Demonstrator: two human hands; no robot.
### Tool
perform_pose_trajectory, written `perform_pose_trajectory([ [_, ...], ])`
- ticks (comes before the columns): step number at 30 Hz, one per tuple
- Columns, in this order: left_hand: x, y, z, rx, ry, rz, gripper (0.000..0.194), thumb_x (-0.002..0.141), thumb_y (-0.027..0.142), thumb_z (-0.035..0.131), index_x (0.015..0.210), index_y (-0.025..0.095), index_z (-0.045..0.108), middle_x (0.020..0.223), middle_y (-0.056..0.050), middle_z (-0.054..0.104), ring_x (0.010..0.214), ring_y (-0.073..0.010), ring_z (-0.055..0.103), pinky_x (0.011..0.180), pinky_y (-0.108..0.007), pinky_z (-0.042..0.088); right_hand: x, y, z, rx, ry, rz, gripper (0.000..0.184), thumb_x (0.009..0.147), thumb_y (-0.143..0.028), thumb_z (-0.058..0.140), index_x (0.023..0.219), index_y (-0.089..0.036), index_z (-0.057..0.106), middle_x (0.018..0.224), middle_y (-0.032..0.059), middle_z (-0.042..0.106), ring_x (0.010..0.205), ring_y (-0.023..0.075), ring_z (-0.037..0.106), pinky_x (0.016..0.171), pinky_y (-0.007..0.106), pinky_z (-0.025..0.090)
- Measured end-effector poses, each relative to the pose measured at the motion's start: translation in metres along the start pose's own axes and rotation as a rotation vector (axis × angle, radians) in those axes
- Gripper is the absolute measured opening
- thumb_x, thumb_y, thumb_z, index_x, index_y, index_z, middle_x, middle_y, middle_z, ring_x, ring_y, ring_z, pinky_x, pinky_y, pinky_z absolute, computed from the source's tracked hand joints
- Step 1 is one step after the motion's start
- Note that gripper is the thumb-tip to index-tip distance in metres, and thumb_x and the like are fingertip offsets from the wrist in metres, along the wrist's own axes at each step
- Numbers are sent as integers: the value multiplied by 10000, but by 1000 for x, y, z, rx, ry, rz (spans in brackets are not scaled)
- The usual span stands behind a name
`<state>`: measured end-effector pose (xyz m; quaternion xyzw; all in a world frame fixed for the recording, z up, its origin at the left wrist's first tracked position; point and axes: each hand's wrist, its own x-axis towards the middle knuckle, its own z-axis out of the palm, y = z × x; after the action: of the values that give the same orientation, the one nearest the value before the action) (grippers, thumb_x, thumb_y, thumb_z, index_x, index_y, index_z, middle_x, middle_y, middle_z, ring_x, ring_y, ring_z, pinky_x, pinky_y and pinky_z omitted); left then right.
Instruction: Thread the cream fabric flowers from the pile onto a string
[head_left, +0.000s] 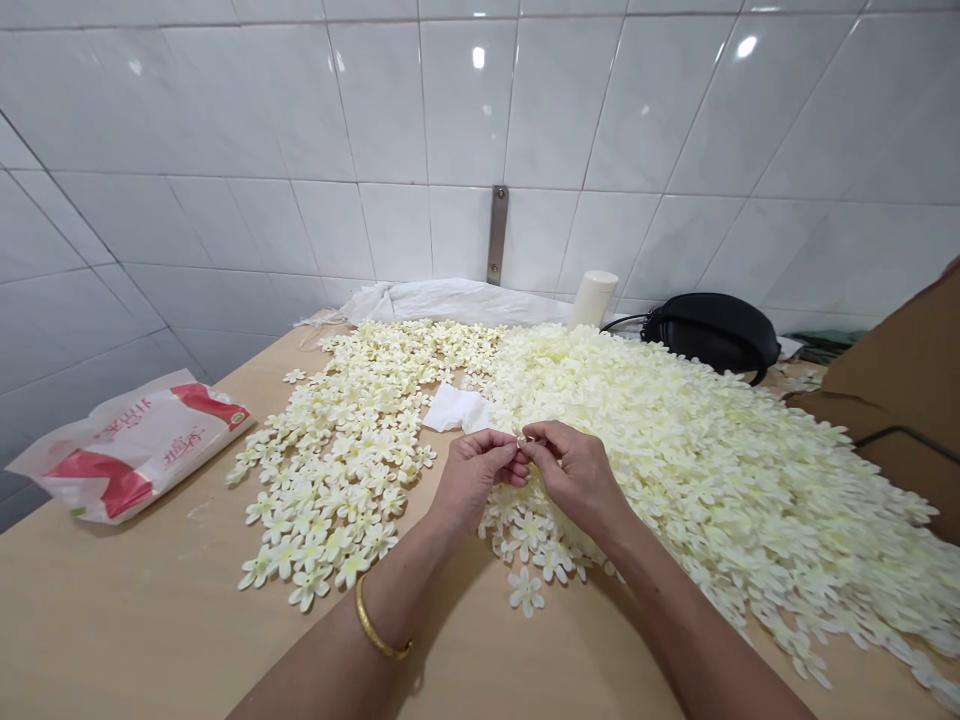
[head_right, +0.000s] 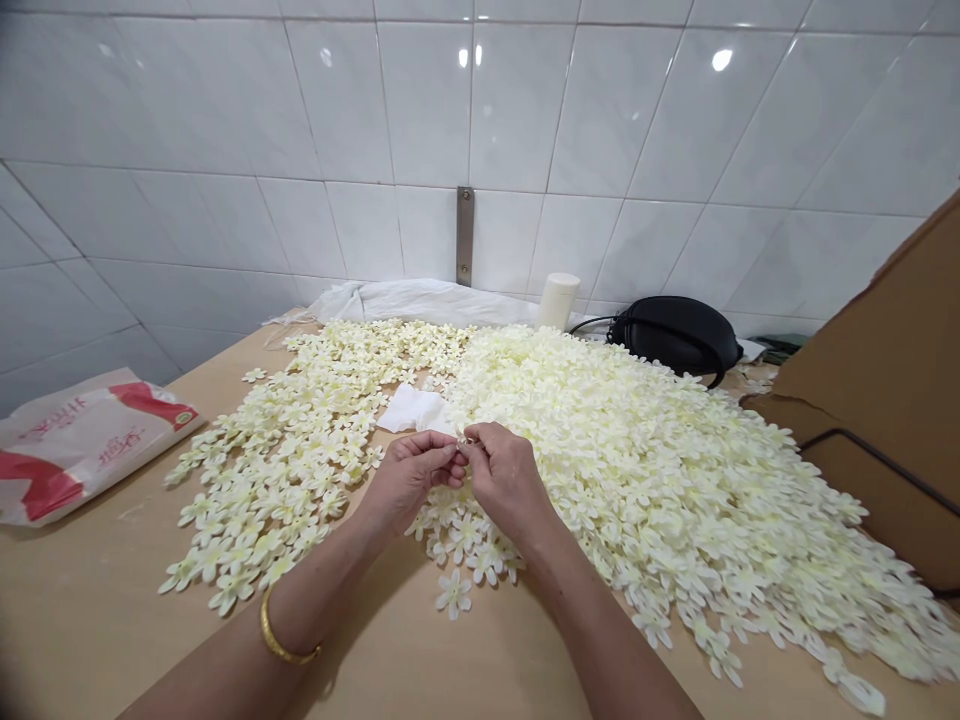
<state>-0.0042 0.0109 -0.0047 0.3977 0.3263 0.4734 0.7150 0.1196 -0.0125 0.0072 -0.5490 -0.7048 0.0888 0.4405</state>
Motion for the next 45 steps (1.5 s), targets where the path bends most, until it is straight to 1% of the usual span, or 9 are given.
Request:
perform_pose_trajectory([
  [8,-1,0,1,18,-31,18,144,570,216,672,629,104,604,551,-28,610,480,-91,539,511,-231,459,0,4,-1,118,-37,62,179,767,-162,463,757,-168,642,711,34,660,639,145,608,597,247,478],
  [16,-3,2,3,99,28,53,65,600,170,609,601,113,577,492,0,571,444,-80,509,474,-214,442,1,0,-2,125,-60,89,155,761,-189,490,772,-158,642,741,47,670,677,160,613,600,251,466],
  [22,-3,3,4,117,107,55,95,595,174,598,555,133,523,491,3,569,425,-76,496,454,-208,425,0,4,-5,-205,124,34,194,786,-144,411,747,-140,600,666,65,616,601,165,560,563,270,424],
  [28,-2,3,4,126,146,58,122,598,216,611,585,131,524,494,10,557,423,-75,495,452,-210,425,-1,1,-8,-550,235,-108,212,743,-88,438,859,-130,611,927,125,588,812,242,491,696,363,406],
  [30,-2,2,4,137,158,63,116,602,214,607,592,132,526,496,11,555,426,-75,494,454,-211,424,-1,-2,-7,-509,225,-157,194,753,-102,450,855,-142,611,928,114,581,818,235,477,713,364,406],
  [33,-3,2,4,156,157,81,107,612,208,598,590,133,526,498,14,552,428,-74,490,456,-210,419,-2,-5,-3,-315,140,-194,168,784,-138,447,854,-144,601,820,88,588,776,203,501,695,325,423],
  [37,-4,3,5,158,126,100,94,618,198,593,594,130,533,505,14,553,437,-73,493,466,-210,423,-2,-3,2,-158,55,-131,165,788,-130,440,762,-151,601,718,63,599,708,176,542,648,289,428],
  [42,-5,3,7,135,83,77,154,640,265,607,624,125,546,536,3,566,453,-80,502,481,-227,441,-2,-3,2,-80,90,-29,163,774,-131,459,686,-161,593,658,37,607,634,150,555,595,255,420],
  [45,-4,2,5,145,71,77,175,629,282,629,626,124,553,527,7,559,461,-83,505,485,-227,446,-2,-5,2,-80,107,-26,160,773,-141,460,688,-161,594,669,42,612,639,152,555,599,256,419],
])
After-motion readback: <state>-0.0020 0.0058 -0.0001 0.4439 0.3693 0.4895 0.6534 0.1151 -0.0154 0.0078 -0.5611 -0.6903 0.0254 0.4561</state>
